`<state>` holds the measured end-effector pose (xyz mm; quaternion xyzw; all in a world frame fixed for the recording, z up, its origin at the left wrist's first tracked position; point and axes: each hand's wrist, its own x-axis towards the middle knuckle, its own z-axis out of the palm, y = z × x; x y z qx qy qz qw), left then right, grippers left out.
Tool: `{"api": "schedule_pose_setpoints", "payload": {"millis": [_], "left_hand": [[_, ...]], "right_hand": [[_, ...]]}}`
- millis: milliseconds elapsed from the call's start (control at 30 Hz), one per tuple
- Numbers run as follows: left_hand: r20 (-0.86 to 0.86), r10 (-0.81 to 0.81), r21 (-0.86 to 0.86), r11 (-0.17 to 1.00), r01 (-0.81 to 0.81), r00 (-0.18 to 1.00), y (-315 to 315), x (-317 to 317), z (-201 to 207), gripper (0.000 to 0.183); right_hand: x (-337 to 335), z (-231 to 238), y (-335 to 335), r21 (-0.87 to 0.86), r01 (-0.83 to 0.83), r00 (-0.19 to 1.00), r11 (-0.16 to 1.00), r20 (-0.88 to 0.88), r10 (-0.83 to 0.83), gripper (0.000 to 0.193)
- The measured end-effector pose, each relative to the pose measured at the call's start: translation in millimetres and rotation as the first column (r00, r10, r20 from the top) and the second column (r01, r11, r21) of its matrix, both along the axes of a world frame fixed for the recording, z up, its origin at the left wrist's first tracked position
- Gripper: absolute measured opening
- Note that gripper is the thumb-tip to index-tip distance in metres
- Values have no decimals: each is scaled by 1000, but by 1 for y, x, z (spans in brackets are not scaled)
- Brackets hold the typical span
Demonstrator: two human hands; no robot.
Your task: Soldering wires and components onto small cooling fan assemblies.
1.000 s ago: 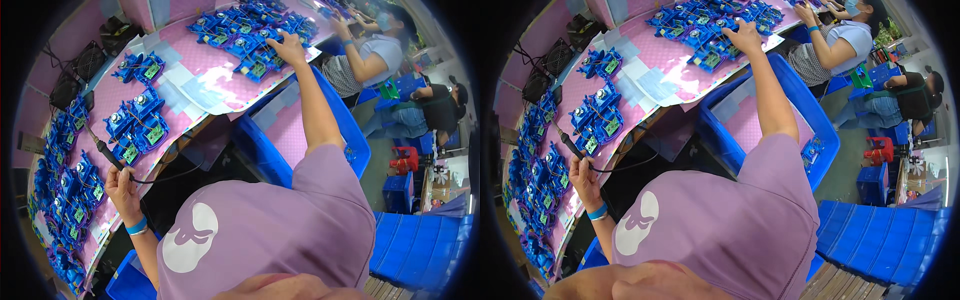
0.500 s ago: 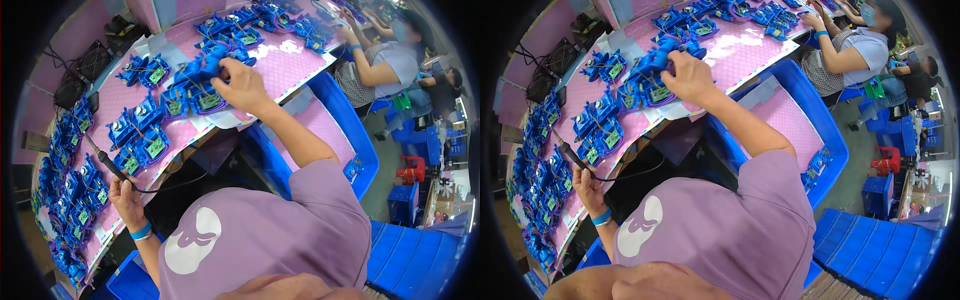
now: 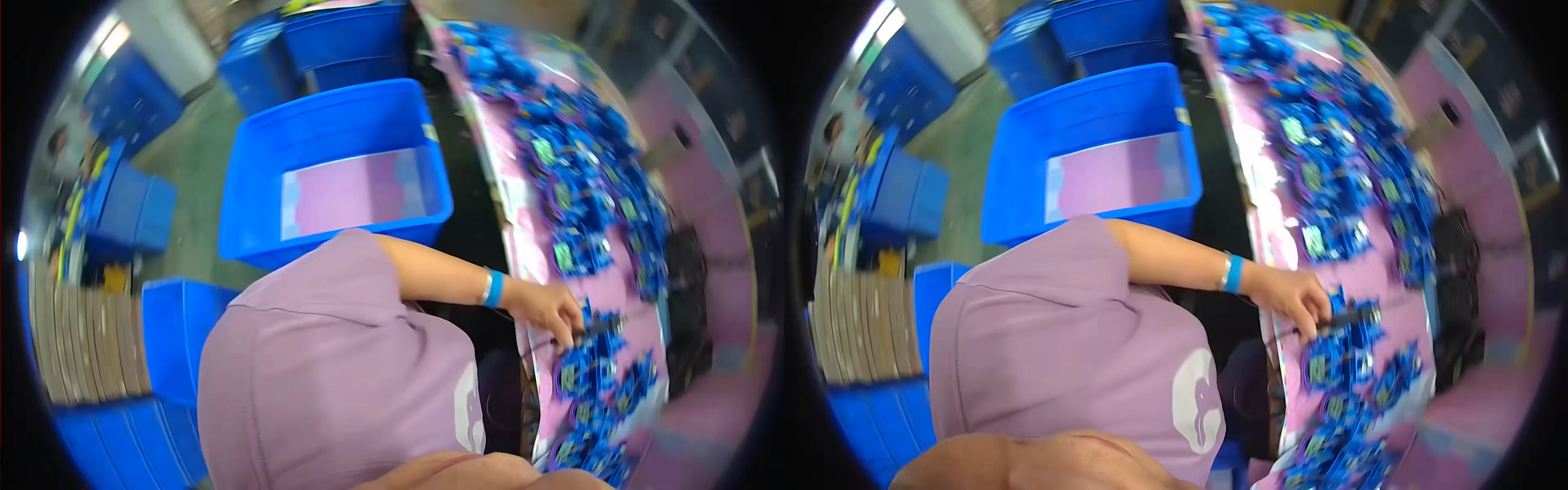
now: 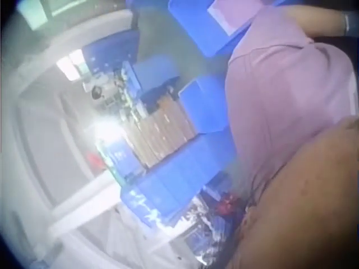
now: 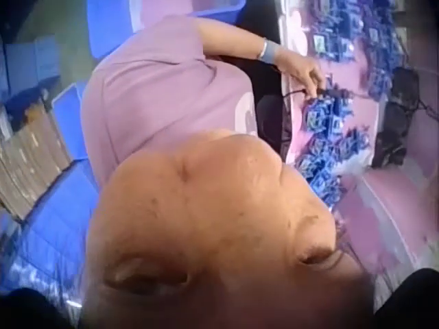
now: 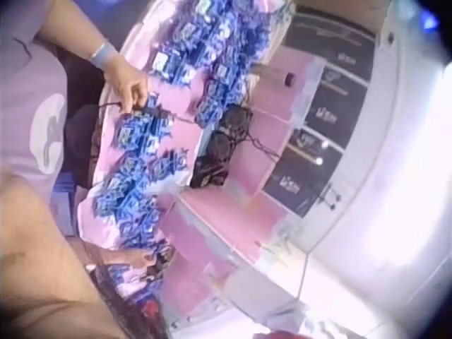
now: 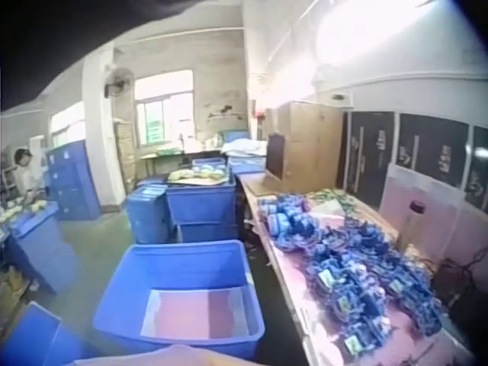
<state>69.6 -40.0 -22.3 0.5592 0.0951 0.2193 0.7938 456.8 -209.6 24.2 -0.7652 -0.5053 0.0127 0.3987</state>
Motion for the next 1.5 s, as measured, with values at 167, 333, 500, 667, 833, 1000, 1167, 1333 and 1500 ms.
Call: {"api": "schedule_pose_setpoints", "payload": {"millis": [167, 333, 500, 667, 833, 1000, 1167, 1333, 1500], "left_hand": [[79, 6, -138, 990, 5, 997, -9, 0, 5, 25], [102, 20, -149, 989, -5, 995, -3, 3, 6, 22], [163, 11, -223, 974, 26, 987, 1, 3, 1, 25], [188, -9, -223, 973, 52, 982, 5, 10, -5, 24], [155, 13, -187, 982, 16, 988, 1, 11, -2, 21], [123, -3, -100, 995, 16, 992, -1, 8, 0, 23], [71, 27, -57, 998, -23, 997, -4, -6, 3, 26], [8, 47, 38, 998, -48, 999, 2, 1, 6, 20], [-132, 183, 134, 977, -165, 974, 21, 0, -15, 19]], "right_hand": [[-4, -5, 130, -27, -357, 931, 934, 72, 358, 34], [-46, -24, 217, -69, -590, 797, 805, 107, 594, 33], [-86, -38, 262, -110, -716, 675, 689, 144, 724, 33], [-122, -38, 289, -154, -785, 567, 600, 213, 796, 32], [-149, -29, 303, -198, -816, 479, 543, 295, 827, 32], [-142, -1, 304, -210, -763, 491, 611, 425, 760, 32], [-74, 29, 273, -203, -579, 600, 790, 550, 581, 32], [64, 16, 137, -201, -108, 771, 974, 601, 210, 33], [190, -40, -215, -346, 689, 635, 636, 712, -300, 33]]}}
